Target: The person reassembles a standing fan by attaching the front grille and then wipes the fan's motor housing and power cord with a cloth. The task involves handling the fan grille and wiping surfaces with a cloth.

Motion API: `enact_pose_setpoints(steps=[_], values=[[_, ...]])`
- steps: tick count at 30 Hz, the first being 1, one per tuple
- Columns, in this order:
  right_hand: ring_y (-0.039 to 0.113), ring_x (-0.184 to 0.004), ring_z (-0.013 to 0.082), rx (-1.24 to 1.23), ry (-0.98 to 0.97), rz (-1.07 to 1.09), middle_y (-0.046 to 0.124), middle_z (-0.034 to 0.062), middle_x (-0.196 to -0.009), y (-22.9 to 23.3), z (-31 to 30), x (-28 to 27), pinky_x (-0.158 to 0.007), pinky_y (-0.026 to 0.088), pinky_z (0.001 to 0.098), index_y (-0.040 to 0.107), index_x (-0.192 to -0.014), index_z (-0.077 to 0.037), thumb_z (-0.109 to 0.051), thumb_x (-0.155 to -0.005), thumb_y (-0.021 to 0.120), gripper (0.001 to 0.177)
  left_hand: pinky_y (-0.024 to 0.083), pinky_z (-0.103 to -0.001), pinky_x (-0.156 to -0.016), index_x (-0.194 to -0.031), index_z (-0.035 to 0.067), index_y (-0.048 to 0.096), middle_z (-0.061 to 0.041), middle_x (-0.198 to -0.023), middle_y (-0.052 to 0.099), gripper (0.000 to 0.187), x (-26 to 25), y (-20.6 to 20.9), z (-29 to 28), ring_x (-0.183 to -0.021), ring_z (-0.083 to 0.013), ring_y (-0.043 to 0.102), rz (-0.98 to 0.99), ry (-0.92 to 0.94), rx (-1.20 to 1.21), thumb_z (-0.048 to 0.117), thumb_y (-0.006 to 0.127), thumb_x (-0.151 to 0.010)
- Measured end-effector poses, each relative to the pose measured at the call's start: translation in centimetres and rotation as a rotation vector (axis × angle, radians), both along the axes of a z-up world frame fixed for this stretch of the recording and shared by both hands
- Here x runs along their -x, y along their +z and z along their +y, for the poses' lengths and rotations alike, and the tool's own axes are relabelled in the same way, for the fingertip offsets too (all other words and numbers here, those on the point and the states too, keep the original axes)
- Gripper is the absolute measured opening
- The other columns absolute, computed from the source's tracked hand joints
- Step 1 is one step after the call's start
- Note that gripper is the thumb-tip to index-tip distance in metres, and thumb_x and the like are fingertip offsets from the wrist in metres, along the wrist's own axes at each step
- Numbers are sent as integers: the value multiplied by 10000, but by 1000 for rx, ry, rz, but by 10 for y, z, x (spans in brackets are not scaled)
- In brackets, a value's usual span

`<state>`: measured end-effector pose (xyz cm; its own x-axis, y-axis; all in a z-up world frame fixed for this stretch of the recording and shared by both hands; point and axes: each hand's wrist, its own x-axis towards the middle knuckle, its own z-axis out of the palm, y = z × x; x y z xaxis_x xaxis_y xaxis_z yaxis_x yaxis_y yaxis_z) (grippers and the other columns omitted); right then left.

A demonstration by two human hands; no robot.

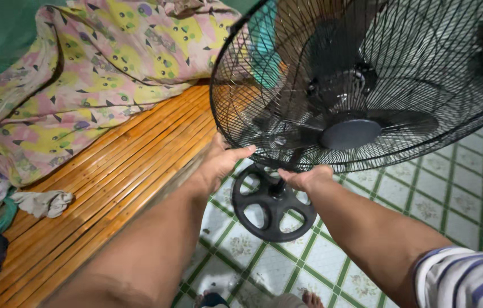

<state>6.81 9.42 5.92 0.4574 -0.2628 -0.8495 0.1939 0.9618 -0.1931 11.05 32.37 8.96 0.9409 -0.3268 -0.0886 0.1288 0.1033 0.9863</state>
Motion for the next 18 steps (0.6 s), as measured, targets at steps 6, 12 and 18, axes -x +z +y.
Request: enact_pose_setpoints(steps=[6,12,18], values=[[423,-1445,480,85,61,36,309,283,-1637,32,17,4,-1141,398,634,219,-1606,21,-542,-1071,342,786,433,-393,-1100,-1402,41,420,-134,-1390,592,761,3,23,15,-1303,-245,562,-48,-80,-9,102,824,-761],[453,-1389,531,186,227,-66,389,330,-1570,44,24,-9,-1121,402,650,262,-1543,74,-479,-1069,398,741,461,-404,-1092,-1430,8,400,-185,-1417,606,800,3,38,23,-1297,-280,600,-19,-149,-98,153,808,-757],[497,-1344,501,524,577,-107,425,307,-1563,60,36,-26,-1054,465,614,334,-1519,84,-405,-1011,466,718,401,-386,-1123,-1537,0,275,-188,-1525,469,956,11,57,23,-1392,-271,481,-121,-121,-278,180,851,-796]])
